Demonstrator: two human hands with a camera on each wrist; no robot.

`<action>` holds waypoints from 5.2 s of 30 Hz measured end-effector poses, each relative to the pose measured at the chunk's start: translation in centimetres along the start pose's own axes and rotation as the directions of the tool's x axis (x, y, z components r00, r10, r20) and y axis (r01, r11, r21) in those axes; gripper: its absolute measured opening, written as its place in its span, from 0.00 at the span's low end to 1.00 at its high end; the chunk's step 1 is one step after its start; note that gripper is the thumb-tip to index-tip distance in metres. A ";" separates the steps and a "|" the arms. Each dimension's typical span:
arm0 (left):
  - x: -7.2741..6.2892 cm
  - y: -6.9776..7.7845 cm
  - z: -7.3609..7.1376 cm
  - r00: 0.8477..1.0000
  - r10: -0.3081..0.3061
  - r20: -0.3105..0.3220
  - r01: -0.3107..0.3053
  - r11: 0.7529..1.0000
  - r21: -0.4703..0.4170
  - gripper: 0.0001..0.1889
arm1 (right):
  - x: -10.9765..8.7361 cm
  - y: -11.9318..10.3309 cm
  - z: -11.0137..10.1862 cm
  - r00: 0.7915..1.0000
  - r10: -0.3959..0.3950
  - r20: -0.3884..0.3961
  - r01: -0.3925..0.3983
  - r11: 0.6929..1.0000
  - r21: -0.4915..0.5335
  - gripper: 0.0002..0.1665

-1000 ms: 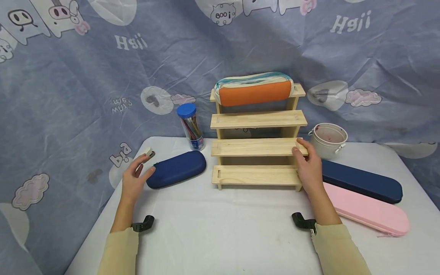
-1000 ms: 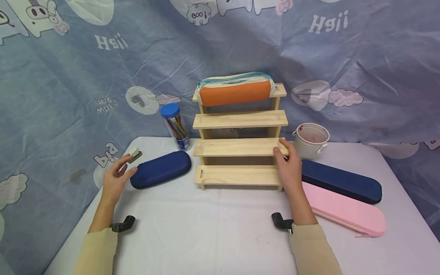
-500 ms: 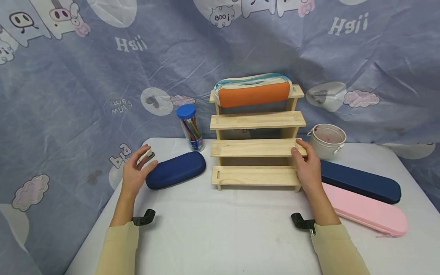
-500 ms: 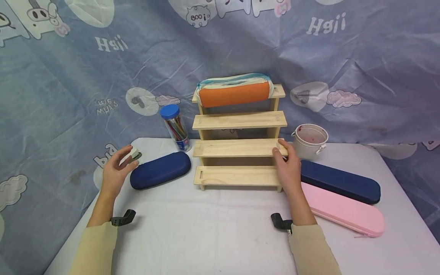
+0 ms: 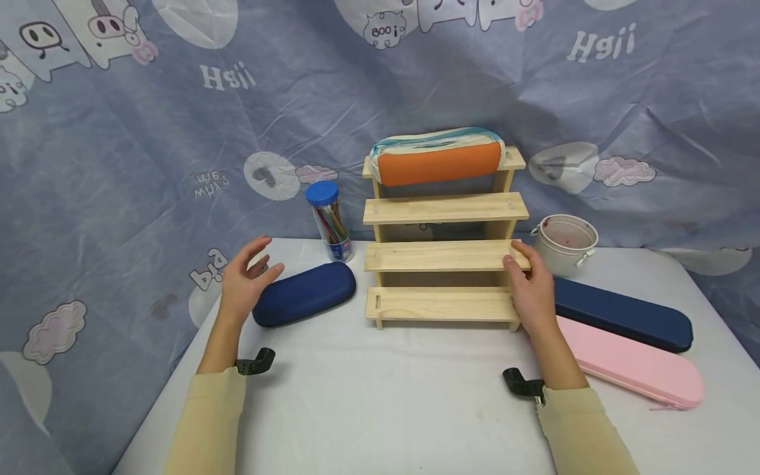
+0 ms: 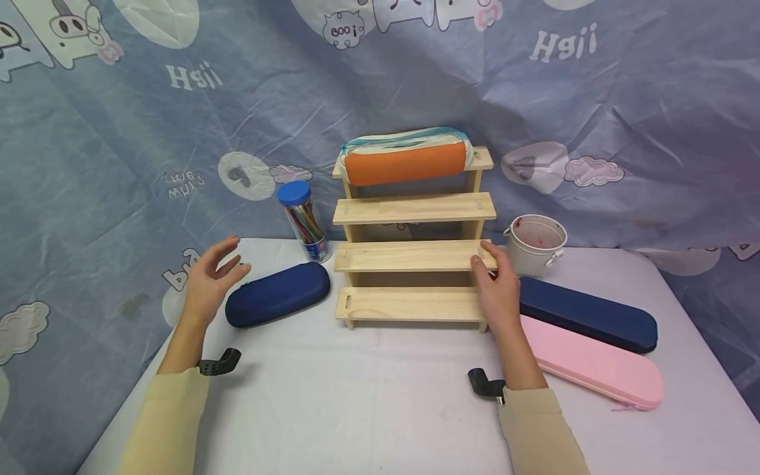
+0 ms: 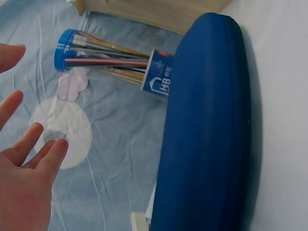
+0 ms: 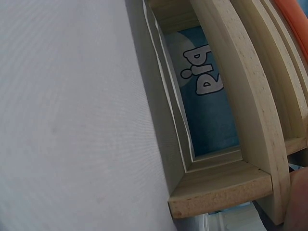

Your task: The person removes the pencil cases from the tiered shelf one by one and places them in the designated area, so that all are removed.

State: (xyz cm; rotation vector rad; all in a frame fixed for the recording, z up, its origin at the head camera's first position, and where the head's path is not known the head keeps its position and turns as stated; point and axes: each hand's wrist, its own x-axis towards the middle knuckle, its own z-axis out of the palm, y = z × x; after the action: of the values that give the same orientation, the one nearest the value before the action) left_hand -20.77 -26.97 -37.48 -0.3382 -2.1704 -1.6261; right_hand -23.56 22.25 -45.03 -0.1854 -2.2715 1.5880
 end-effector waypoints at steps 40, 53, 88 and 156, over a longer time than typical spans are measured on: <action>5.4 5.1 7.3 0.971 0.165 0.176 -0.166 0.986 -0.007 0.29 | -0.1 -0.2 -0.2 1.000 -0.026 0.005 0.026 1.000 0.010 0.28; 7.7 5.8 9.2 0.975 0.055 0.213 -0.057 0.998 0.002 0.31 | 0.0 0.0 -0.2 1.000 -0.025 -0.003 0.025 0.999 0.030 0.28; 13.1 8.0 14.5 0.967 0.011 0.254 -0.021 0.999 0.036 0.37 | -0.1 0.1 -0.1 1.000 -0.003 0.014 0.003 1.000 0.016 0.29; 13.5 5.8 16.6 0.993 0.082 0.084 -0.085 0.996 0.034 0.28 | 0.0 -0.3 -0.3 1.000 -0.016 0.002 0.016 0.999 0.030 0.27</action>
State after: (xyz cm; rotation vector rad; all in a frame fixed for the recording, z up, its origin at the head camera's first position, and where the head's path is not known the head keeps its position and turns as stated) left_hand -33.22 -10.04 -30.31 -0.4864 -2.2129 -1.5487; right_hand -23.41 22.39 -44.63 -0.1570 -2.2436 1.6139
